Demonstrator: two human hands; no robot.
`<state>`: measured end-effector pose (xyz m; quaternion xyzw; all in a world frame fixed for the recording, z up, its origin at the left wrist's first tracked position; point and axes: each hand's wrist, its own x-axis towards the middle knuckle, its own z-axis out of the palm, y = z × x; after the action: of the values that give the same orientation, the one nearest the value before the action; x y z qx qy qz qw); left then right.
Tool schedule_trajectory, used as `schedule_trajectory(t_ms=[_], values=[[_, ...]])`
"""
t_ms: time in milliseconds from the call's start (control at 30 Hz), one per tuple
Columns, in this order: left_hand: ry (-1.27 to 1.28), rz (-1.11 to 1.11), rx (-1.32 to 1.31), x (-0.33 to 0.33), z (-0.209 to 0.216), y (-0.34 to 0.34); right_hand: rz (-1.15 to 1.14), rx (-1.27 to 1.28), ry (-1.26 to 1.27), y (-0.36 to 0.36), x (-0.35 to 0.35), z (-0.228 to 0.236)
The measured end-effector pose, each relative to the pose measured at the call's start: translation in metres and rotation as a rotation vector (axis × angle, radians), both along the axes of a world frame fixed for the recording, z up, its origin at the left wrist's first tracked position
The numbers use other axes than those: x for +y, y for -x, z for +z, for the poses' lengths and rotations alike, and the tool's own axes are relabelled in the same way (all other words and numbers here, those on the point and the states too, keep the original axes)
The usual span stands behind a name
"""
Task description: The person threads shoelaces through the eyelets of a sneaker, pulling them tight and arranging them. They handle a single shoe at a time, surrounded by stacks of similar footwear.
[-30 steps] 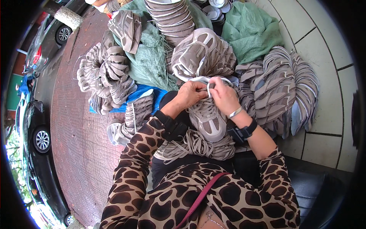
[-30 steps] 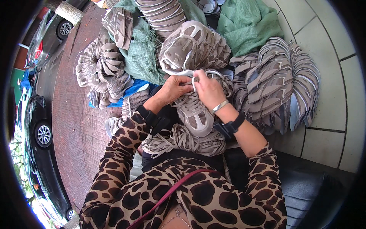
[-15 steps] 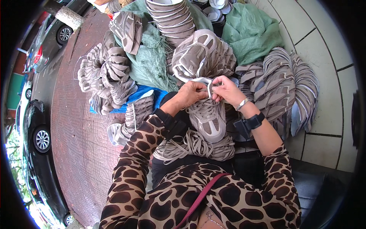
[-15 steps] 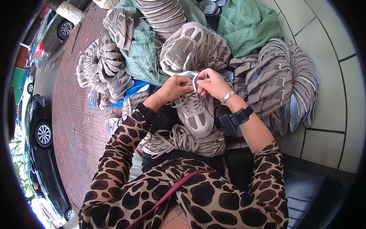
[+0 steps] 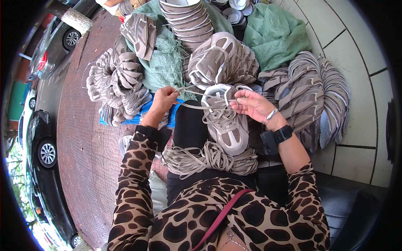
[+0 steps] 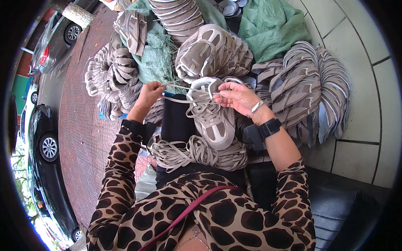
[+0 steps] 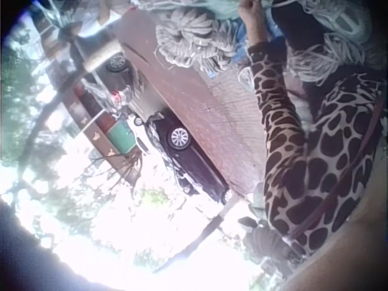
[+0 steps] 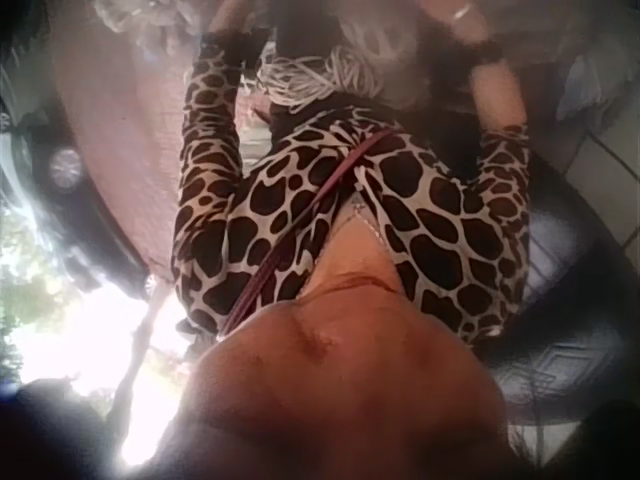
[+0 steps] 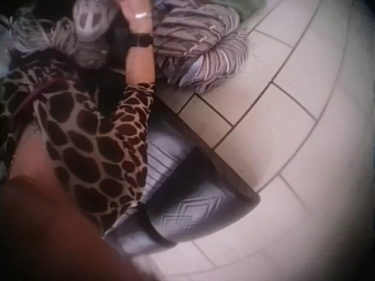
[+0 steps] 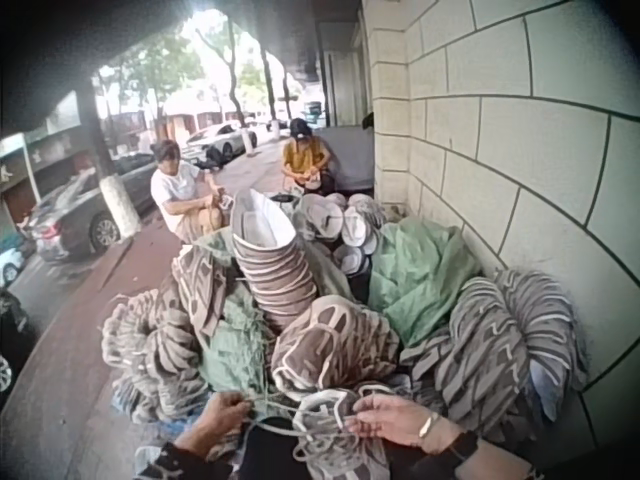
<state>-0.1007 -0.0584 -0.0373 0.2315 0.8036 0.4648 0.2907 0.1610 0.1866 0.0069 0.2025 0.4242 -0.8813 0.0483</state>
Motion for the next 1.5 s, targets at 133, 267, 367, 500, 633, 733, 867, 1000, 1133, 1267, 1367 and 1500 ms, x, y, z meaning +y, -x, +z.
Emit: schedule_trajectory(t_ms=[133, 267, 367, 500, 633, 733, 867, 1000, 1133, 1267, 1367, 1500], values=[[-0.183, 0.024, -0.426, -0.004, 0.043, -0.029, -0.014, -0.041, -0.047, -0.003, 0.006, -0.010], [-0.495, 0.151, -0.667, -0.013, 0.053, -0.040, -0.078, -0.080, -0.125, 0.000, 0.000, -0.001], [-0.679, 0.308, -0.710, -0.023, 0.057, -0.042, -0.207, -0.017, -0.574, 0.005, -0.011, 0.010], [-0.764, 0.425, -0.701, -0.044, 0.054, -0.043, -0.287, 0.377, -1.402, 0.017, -0.046, 0.042], [-0.829, 0.520, -0.661, -0.044, 0.067, -0.055, -0.157, 0.538, -1.647, 0.036, -0.070, 0.025], [-0.859, 0.589, -0.630, -0.051, 0.068, -0.053, -0.035, 0.440, -1.660, 0.042, -0.082, 0.013], [-0.867, 0.638, -0.593, -0.053, 0.063, -0.047, 0.081, 0.536, -1.608, 0.031, -0.084, 0.018], [-0.734, 0.546, -0.540, -0.042, 0.039, -0.052, 0.189, 0.536, -1.401, 0.010, -0.080, 0.028], [-0.241, 0.155, -0.110, -0.014, 0.039, -0.088, 0.104, 0.347, -1.205, -0.003, -0.069, 0.027], [0.028, -0.222, 0.533, 0.002, 0.035, -0.117, 0.064, 0.316, -1.169, -0.005, -0.068, 0.021], [0.226, -0.343, 0.663, 0.016, 0.040, -0.121, 0.067, 0.281, -1.185, -0.004, -0.067, 0.020], [0.338, -0.483, 0.700, 0.026, 0.046, -0.116, 0.069, 0.276, -1.180, -0.004, -0.068, 0.022]])
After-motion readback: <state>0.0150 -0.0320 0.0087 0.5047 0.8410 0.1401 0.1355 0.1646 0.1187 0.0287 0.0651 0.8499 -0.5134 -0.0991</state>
